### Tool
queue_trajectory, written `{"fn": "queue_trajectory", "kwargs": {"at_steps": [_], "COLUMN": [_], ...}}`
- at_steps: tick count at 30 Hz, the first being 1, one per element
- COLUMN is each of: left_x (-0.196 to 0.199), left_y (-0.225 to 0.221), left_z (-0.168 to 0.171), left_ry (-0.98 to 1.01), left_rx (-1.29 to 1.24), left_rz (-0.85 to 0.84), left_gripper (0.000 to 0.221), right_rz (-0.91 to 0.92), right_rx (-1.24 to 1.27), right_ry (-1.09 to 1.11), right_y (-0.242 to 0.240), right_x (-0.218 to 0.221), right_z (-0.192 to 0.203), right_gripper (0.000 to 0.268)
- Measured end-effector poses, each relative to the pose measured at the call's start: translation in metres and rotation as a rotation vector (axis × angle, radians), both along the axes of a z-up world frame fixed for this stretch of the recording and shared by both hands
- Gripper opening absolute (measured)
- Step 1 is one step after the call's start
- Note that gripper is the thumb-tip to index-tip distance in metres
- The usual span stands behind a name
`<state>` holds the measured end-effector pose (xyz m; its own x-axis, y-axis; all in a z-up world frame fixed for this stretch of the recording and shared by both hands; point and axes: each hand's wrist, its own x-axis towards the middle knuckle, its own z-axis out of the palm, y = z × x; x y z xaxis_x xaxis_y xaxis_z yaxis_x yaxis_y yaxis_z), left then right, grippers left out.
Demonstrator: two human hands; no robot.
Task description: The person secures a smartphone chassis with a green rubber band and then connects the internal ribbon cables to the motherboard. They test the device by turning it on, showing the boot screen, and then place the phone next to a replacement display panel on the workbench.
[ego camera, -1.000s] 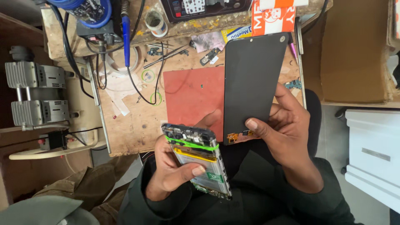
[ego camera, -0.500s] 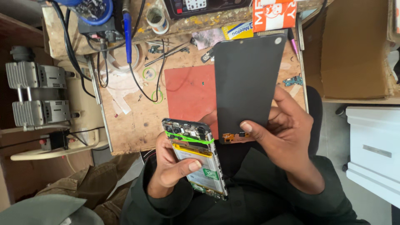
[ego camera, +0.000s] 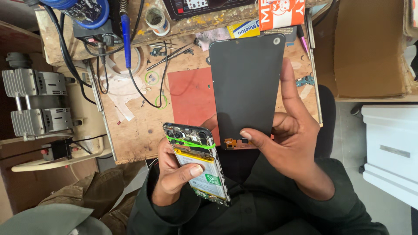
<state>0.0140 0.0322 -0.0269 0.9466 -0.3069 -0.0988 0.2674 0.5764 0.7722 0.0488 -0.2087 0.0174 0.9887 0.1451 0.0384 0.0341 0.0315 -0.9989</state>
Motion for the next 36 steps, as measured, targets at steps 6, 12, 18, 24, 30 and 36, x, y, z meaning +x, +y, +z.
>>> {"fn": "queue_trajectory", "kwargs": {"at_steps": [6, 12, 18, 24, 30, 36], "left_x": [-0.004, -0.009, 0.01, 0.029, 0.023, 0.0], "left_y": [0.001, 0.005, -0.008, -0.046, -0.034, -0.031], "left_z": [-0.005, -0.011, 0.03, 0.061, 0.028, 0.003], "left_ry": [-0.033, 0.15, -0.086, 0.07, 0.034, -0.041], "left_rx": [0.002, 0.054, 0.05, -0.068, 0.079, 0.297], "left_rz": [0.021, 0.026, 0.138, -0.027, 0.258, 0.391], "left_gripper": [0.044, 0.048, 0.041, 0.051, 0.037, 0.035], "right_rz": [-0.018, -0.004, 0.001, 0.035, 0.073, 0.137], "right_rx": [-0.014, 0.016, -0.032, 0.109, -0.29, -1.225], "right_ry": [0.0, 0.022, 0.01, 0.092, 0.393, 0.195], "right_y": [0.0, -0.001, -0.004, -0.007, -0.035, -0.047], "right_x": [0.002, 0.003, 0.005, 0.001, 0.019, 0.02], "right_z": [-0.001, -0.003, -0.011, -0.028, -0.065, -0.074], "right_gripper": [0.105, 0.105, 0.104, 0.099, 0.059, 0.044]}}
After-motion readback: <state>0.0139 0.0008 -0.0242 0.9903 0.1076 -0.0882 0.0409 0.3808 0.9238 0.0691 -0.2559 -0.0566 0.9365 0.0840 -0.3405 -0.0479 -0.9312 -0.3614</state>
